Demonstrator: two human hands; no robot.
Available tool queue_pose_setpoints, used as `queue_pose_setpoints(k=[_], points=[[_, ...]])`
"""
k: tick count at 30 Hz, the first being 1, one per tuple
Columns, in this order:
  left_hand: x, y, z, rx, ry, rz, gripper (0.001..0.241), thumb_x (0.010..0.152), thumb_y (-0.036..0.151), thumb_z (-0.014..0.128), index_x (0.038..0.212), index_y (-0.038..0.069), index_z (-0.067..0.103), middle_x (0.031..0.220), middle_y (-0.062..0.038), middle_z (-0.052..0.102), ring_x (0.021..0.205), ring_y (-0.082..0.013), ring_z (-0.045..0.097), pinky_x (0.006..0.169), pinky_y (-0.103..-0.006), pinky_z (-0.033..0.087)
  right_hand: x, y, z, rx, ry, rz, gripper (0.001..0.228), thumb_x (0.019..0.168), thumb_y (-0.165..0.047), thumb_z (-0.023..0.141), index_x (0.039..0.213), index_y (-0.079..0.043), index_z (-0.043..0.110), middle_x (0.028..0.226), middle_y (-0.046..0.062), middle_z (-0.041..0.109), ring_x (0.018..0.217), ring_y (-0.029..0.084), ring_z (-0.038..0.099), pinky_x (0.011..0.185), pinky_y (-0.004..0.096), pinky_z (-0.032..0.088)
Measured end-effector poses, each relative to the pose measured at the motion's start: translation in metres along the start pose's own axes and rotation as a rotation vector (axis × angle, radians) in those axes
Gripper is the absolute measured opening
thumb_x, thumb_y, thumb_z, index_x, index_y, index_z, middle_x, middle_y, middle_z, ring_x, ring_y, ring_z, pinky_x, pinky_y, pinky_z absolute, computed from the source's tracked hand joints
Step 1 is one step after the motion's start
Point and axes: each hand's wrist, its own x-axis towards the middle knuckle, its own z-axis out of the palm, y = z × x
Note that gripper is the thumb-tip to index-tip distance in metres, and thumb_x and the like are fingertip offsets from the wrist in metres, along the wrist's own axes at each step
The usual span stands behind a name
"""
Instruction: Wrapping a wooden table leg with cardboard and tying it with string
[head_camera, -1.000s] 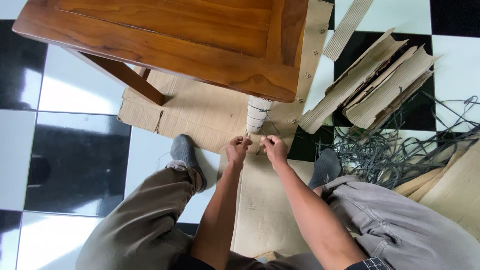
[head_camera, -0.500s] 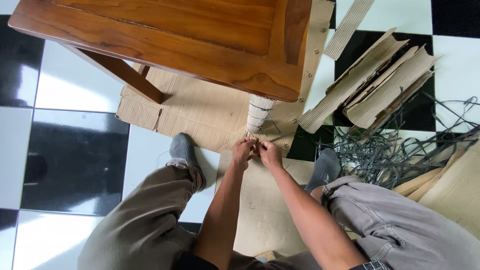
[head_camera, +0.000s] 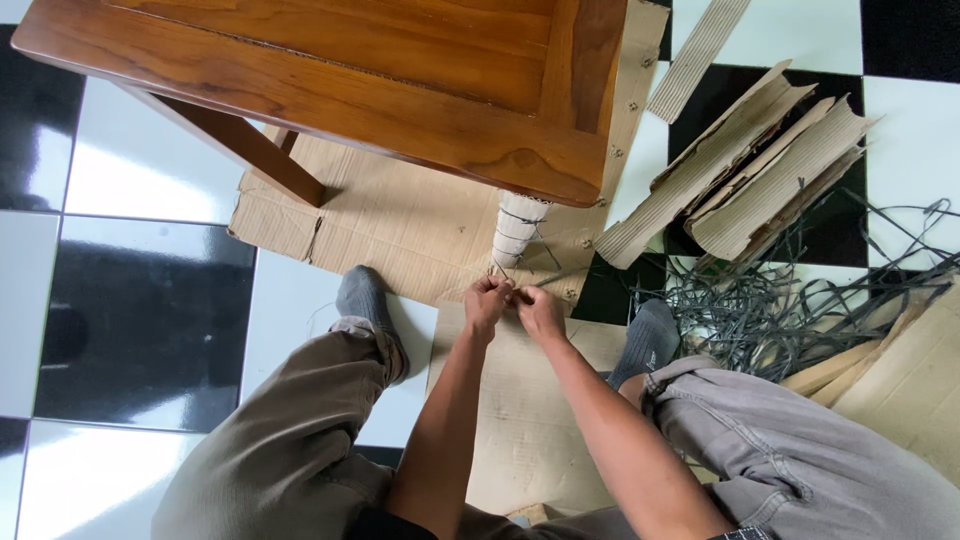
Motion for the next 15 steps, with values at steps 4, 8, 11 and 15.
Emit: queue_pose_setpoints(k=[4, 8, 11, 15], points=[[0.019, -0.024, -0.003, 0.036, 0.032, 0.035, 0.011, 0.08, 0.015, 0.078, 0.075, 0.013, 0.069, 0.063, 0.0, 0.06, 0.057, -0.0077, 0.054, 0.051, -0.0199, 0.039, 0.019, 0.019, 0.001, -0.04, 0.137, 0.009, 0.017, 0.087, -0.042, 0.071, 0.096, -0.03, 0.079, 0.088, 0.0, 0.079, 0.094, 0.026, 0.075, 0.086, 0.041, 0.061], [0.024, -0.033, -0.006, 0.114, 0.054, 0.052, 0.009, 0.078, 0.016, 0.079, 0.074, 0.015, 0.071, 0.062, 0.0, 0.062, 0.057, -0.0083, 0.052, 0.051, -0.0219, 0.036, -0.008, -0.035, -0.023, 0.075, 0.202, -0.112, 0.018, 0.088, -0.035, 0.072, 0.098, -0.022, 0.08, 0.092, 0.009, 0.078, 0.093, 0.031, 0.074, 0.083, 0.043, 0.059], [0.029, -0.039, -0.005, 0.166, 0.062, 0.055, 0.007, 0.08, 0.019, 0.079, 0.075, 0.017, 0.075, 0.063, -0.001, 0.067, 0.059, -0.0091, 0.054, 0.053, -0.0225, 0.038, -0.001, -0.05, -0.024, 0.107, 0.139, -0.153, 0.021, 0.088, -0.036, 0.072, 0.099, -0.021, 0.081, 0.094, 0.01, 0.078, 0.093, 0.032, 0.074, 0.083, 0.042, 0.059], [0.033, -0.044, -0.01, 0.219, 0.056, 0.042, 0.005, 0.08, 0.024, 0.081, 0.077, 0.021, 0.078, 0.066, 0.002, 0.072, 0.062, -0.0074, 0.056, 0.056, -0.0211, 0.04, 0.02, -0.041, -0.013, 0.039, 0.095, -0.148, 0.018, 0.085, -0.035, 0.071, 0.095, -0.026, 0.083, 0.091, 0.006, 0.078, 0.088, 0.032, 0.074, 0.079, 0.043, 0.06]])
